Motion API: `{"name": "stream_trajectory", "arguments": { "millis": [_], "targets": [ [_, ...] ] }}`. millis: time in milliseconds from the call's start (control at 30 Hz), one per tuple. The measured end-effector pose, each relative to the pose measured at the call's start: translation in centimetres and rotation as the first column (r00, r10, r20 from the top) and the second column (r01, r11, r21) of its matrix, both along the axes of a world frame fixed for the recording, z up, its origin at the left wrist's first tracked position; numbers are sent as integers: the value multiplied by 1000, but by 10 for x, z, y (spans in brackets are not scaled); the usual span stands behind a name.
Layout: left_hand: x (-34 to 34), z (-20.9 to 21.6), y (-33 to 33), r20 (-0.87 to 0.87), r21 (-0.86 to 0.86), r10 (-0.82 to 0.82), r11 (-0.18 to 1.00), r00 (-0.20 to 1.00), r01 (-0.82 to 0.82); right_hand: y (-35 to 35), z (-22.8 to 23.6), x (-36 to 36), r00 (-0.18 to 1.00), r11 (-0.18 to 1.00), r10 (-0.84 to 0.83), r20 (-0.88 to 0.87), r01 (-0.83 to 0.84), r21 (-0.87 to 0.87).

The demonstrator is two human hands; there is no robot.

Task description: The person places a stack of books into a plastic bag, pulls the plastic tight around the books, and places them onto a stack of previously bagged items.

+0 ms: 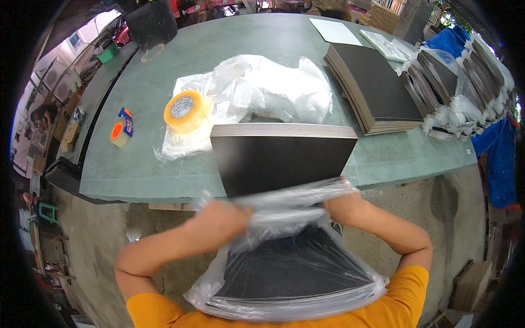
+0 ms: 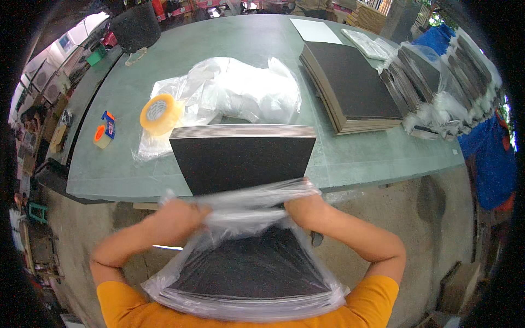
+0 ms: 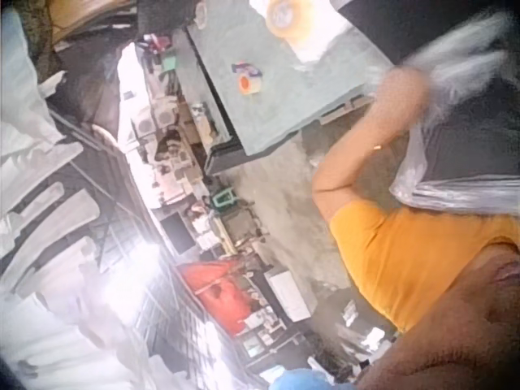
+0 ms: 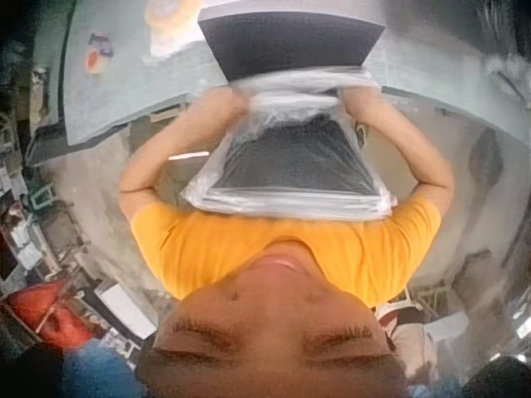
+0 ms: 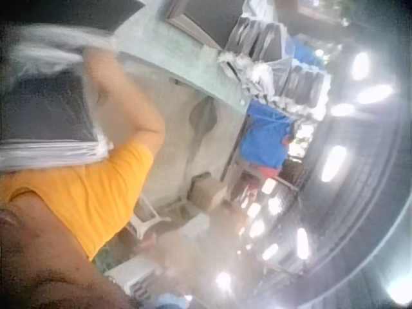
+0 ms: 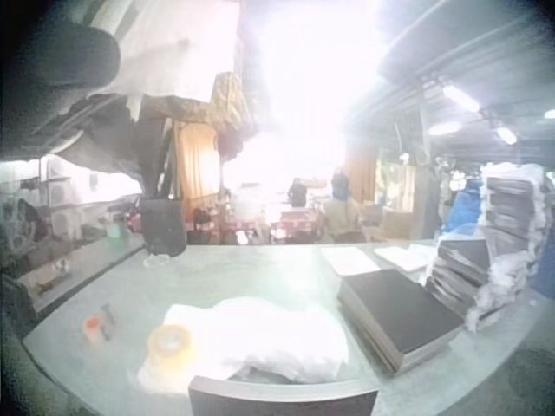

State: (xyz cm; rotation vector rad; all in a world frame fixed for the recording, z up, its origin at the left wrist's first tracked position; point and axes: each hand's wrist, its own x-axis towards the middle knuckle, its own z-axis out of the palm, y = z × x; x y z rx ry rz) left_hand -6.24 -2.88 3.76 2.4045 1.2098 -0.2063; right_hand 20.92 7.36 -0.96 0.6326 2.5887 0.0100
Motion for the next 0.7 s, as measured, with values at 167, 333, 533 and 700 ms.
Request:
{"name": "stream_trajectory", "arguments": {
  "millis": [167,333,533,700],
  "targets": [
    [39,19,-21,51,430,-307,866,950,257,-8,4,8,979,969,5,-204,45,242],
    [13,-21,4,-231,-82,207,969,951,-231,-10,29,13,1000,989,-19,20,21,-144],
    [-6,-14,-20,455,-415,523,841,721,-348,16,91,25,188,870,-379,-906,407,-279],
    [-70,-2,29,677,302,680,90,280,-949,-16,42,-6,236,958,-224,-946,232,-169]
  ]
}}
